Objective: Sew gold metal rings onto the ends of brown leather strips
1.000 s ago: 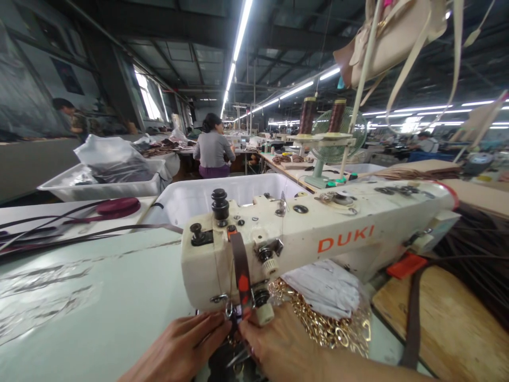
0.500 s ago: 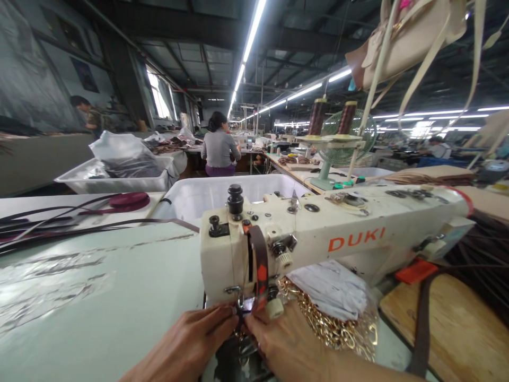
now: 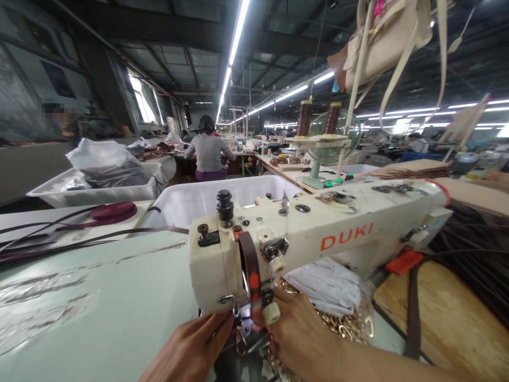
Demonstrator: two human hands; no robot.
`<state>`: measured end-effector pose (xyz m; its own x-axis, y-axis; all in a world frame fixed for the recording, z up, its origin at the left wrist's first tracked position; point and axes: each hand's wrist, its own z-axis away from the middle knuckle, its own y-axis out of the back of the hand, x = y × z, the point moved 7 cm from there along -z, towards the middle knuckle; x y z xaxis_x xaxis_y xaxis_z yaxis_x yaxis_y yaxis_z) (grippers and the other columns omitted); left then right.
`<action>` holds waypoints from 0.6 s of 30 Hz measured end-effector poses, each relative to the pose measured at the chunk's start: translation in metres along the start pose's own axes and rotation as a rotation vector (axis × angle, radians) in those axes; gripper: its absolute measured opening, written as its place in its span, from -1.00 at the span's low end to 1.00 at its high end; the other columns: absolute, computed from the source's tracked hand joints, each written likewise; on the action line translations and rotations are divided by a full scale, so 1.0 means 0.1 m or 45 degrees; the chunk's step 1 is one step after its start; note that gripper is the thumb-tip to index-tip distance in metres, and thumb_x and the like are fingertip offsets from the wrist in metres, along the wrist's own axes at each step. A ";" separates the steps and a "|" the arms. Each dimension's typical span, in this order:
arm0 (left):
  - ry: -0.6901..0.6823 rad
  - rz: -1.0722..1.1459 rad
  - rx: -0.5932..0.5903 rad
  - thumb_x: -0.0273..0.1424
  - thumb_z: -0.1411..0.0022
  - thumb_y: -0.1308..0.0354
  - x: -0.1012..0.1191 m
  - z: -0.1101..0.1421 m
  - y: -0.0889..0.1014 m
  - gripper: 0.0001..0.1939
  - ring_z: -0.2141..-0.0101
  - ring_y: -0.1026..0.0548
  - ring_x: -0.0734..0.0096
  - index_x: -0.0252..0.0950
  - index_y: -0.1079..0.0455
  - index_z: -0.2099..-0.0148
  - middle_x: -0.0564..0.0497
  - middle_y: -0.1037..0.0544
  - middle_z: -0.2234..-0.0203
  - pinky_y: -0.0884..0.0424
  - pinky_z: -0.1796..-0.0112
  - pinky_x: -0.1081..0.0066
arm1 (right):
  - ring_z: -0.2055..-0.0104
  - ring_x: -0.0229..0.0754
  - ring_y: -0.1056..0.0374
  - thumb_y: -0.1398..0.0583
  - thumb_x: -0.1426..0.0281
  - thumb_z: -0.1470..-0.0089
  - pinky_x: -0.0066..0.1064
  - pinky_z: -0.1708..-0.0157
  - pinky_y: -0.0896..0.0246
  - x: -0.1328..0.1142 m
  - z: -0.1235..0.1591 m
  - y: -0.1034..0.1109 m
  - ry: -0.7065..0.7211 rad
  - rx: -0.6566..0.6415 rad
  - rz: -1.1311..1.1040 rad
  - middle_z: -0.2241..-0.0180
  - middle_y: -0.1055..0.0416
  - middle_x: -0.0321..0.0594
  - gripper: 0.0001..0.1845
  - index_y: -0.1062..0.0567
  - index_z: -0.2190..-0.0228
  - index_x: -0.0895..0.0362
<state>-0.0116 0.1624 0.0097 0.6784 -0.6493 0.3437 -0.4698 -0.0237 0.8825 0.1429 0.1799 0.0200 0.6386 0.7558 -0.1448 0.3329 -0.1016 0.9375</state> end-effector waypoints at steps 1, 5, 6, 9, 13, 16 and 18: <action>-0.013 -0.049 -0.028 -0.51 -0.26 0.07 -0.02 0.01 -0.04 -0.51 0.08 -0.53 0.13 -0.14 -0.32 -0.19 -0.07 -0.53 0.01 -0.46 0.04 0.30 | 0.21 -0.10 -0.33 -0.10 0.41 -0.19 -0.31 0.34 -0.22 0.02 -0.01 0.00 -0.010 0.019 -0.003 0.28 -0.46 -0.24 -0.86 -0.45 0.36 0.11; -0.090 -0.243 -0.035 -0.49 -0.30 0.10 0.00 0.01 -0.06 -0.56 0.12 -0.55 0.24 -0.13 -0.32 -0.18 -0.02 -0.54 0.05 -0.47 0.07 0.38 | 0.17 -0.10 -0.30 -0.09 0.44 -0.14 -0.33 0.34 -0.18 0.05 -0.05 -0.04 -0.024 0.068 -0.037 0.21 -0.45 -0.20 -0.88 -0.44 0.32 0.11; -0.095 -0.245 -0.006 -0.48 -0.32 0.12 0.01 -0.01 -0.04 -0.58 0.13 -0.55 0.26 -0.14 -0.35 -0.14 -0.01 -0.55 0.07 -0.47 0.07 0.40 | 0.16 -0.09 -0.29 -0.09 0.44 -0.12 -0.32 0.33 -0.18 0.04 -0.07 -0.05 -0.021 0.056 -0.050 0.21 -0.45 -0.20 -0.86 -0.45 0.31 0.10; -0.011 -0.159 0.053 -0.39 -0.37 0.08 -0.08 -0.06 0.02 -0.69 0.22 -0.57 0.35 -0.13 -0.46 0.02 0.06 -0.60 0.20 -0.48 0.14 0.49 | 0.13 -0.04 -0.28 -0.10 0.45 -0.05 -0.29 0.27 -0.20 0.03 -0.12 -0.09 -0.033 -0.017 -0.091 0.22 -0.47 -0.17 -0.81 -0.47 0.28 0.10; 0.170 -0.131 0.048 -0.29 -0.38 0.04 -0.26 -0.14 0.05 -0.73 0.22 -0.57 0.33 -0.18 -0.48 0.11 0.05 -0.61 0.24 -0.49 0.19 0.49 | 0.08 0.02 -0.27 -0.09 0.44 -0.01 -0.21 0.14 -0.21 0.05 -0.20 -0.10 -0.109 -0.124 -0.132 0.18 -0.46 -0.06 -0.73 -0.49 0.22 0.16; 0.046 -0.159 -0.015 -0.35 -0.39 0.13 -0.18 -0.19 0.05 -0.70 0.20 -0.56 0.31 -0.23 -0.45 0.13 0.03 -0.60 0.24 -0.45 0.10 0.41 | 0.07 0.02 -0.26 -0.08 0.43 -0.02 -0.21 0.13 -0.20 0.08 -0.23 -0.10 -0.120 -0.140 -0.184 0.17 -0.45 -0.05 -0.70 -0.49 0.20 0.18; -0.074 -0.171 -0.060 -0.42 -0.37 0.13 -0.07 -0.21 0.06 -0.71 0.19 -0.55 0.36 -0.20 -0.43 0.19 0.07 -0.59 0.28 -0.41 0.04 0.41 | 0.09 -0.03 -0.28 -0.08 0.43 -0.02 -0.27 0.15 -0.20 0.08 -0.22 -0.09 -0.103 -0.130 -0.235 0.18 -0.44 -0.09 -0.71 -0.50 0.21 0.15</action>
<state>-0.0076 0.1828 0.0196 0.6987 -0.6859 0.2034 -0.3490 -0.0785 0.9338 0.1304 0.2010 0.0176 0.6286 0.7005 -0.3378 0.3797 0.1027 0.9194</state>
